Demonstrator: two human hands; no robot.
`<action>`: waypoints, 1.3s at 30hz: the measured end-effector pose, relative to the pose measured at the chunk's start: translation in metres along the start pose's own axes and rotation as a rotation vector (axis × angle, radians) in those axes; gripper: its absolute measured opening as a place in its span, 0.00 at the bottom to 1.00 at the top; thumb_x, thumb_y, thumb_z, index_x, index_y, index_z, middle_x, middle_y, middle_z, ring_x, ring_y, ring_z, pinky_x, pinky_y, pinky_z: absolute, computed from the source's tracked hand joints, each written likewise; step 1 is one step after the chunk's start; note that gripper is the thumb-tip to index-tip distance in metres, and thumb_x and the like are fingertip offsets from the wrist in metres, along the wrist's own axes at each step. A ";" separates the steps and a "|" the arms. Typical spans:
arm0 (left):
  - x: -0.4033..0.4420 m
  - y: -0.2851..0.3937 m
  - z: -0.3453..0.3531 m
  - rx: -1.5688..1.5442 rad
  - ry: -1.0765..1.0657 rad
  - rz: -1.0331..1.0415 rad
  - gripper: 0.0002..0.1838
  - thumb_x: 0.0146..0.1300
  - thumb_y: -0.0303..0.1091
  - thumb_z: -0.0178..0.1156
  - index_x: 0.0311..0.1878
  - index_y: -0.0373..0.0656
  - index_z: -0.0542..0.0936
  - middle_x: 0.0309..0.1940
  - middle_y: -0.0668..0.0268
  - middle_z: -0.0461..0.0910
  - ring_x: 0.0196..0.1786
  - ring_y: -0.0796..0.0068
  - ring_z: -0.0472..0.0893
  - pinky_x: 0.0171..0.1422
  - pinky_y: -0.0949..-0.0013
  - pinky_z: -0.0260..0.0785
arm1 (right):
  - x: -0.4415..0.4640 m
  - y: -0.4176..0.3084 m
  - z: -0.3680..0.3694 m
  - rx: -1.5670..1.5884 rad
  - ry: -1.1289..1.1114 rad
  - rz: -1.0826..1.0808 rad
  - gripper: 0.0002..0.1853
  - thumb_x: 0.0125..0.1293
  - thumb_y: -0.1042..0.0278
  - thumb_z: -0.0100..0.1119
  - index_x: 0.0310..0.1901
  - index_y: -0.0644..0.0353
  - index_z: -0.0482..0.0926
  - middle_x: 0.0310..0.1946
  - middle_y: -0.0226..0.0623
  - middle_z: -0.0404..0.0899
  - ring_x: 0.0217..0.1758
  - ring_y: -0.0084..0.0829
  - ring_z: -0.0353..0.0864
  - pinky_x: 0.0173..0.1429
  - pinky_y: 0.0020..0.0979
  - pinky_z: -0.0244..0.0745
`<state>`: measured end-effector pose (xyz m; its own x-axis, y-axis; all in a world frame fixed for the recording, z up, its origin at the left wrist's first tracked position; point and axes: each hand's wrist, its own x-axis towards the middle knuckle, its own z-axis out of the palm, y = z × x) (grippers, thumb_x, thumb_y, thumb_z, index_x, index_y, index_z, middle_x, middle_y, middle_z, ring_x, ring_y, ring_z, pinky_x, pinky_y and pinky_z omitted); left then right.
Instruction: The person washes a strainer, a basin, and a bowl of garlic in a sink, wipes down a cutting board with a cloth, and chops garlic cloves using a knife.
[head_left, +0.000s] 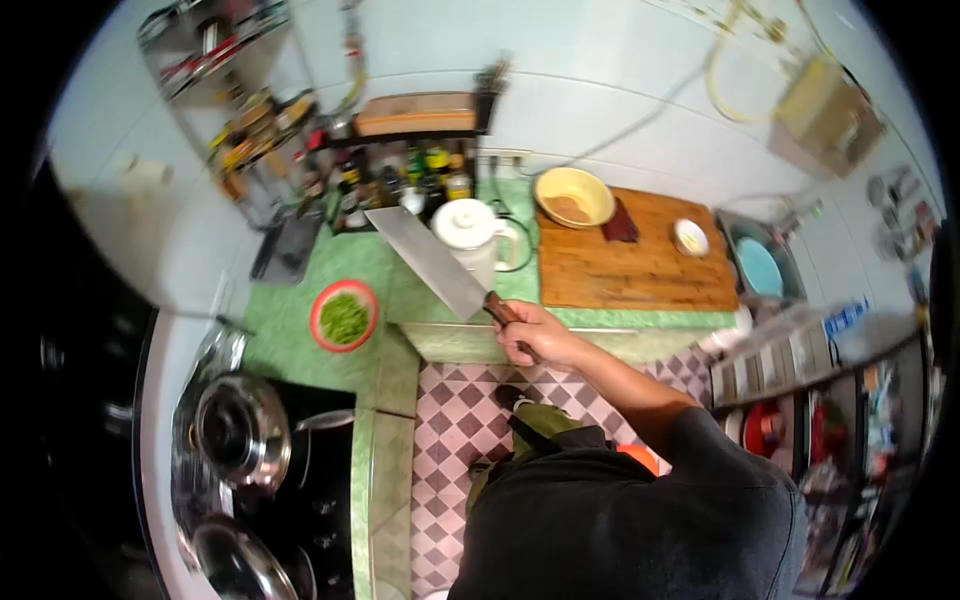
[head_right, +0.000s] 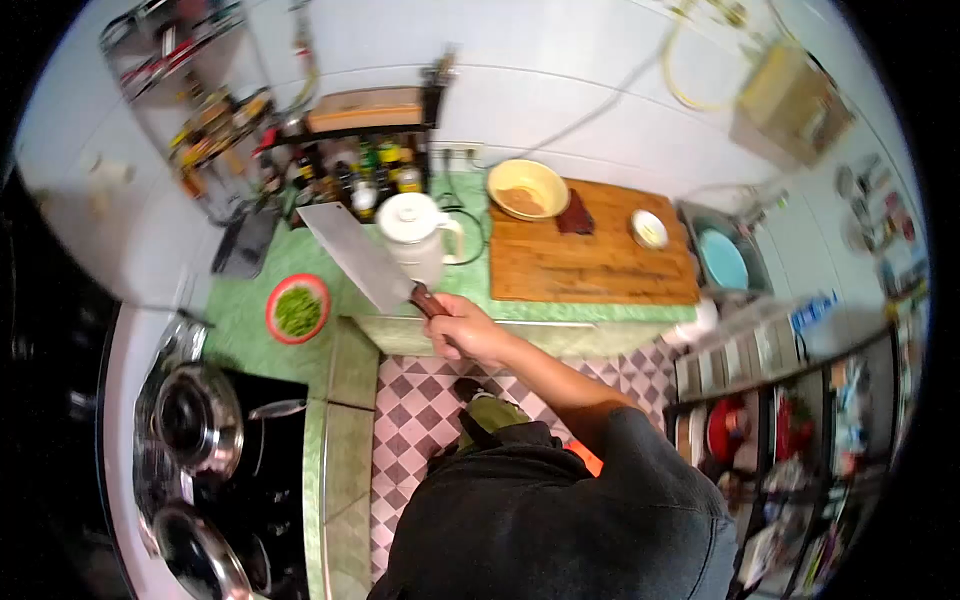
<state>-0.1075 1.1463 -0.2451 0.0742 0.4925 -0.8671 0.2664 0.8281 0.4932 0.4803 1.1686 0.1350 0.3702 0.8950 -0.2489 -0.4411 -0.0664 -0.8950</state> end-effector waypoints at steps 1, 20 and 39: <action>0.004 0.014 0.003 0.054 -0.031 0.008 0.13 0.69 0.41 0.61 0.52 0.45 0.81 0.44 0.60 0.84 0.47 0.67 0.84 0.51 0.58 0.78 | -0.033 -0.003 -0.028 -0.047 0.061 0.001 0.09 0.62 0.78 0.54 0.44 0.59 0.69 0.22 0.30 0.70 0.15 0.21 0.66 0.19 0.25 0.58; 0.015 0.062 0.256 0.859 -0.311 0.218 0.15 0.68 0.44 0.63 0.49 0.43 0.84 0.48 0.59 0.83 0.54 0.69 0.81 0.58 0.60 0.76 | -0.499 -0.031 -0.602 -0.551 1.630 -0.407 0.11 0.75 0.60 0.60 0.37 0.56 0.73 0.22 0.23 0.70 0.20 0.17 0.68 0.21 0.26 0.62; -0.130 0.267 0.756 0.810 -0.769 0.968 0.09 0.70 0.30 0.61 0.49 0.38 0.83 0.39 0.64 0.83 0.40 0.76 0.81 0.45 0.71 0.74 | -0.475 -0.083 -0.585 -0.368 1.720 -0.525 0.08 0.75 0.64 0.61 0.42 0.55 0.72 0.22 0.19 0.64 0.17 0.12 0.60 0.19 0.20 0.54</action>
<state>0.6803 1.1013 -0.0530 0.9427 0.2796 -0.1818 0.2499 -0.2313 0.9402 0.8188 0.4907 0.1107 0.8286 -0.5216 0.2035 0.0759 -0.2556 -0.9638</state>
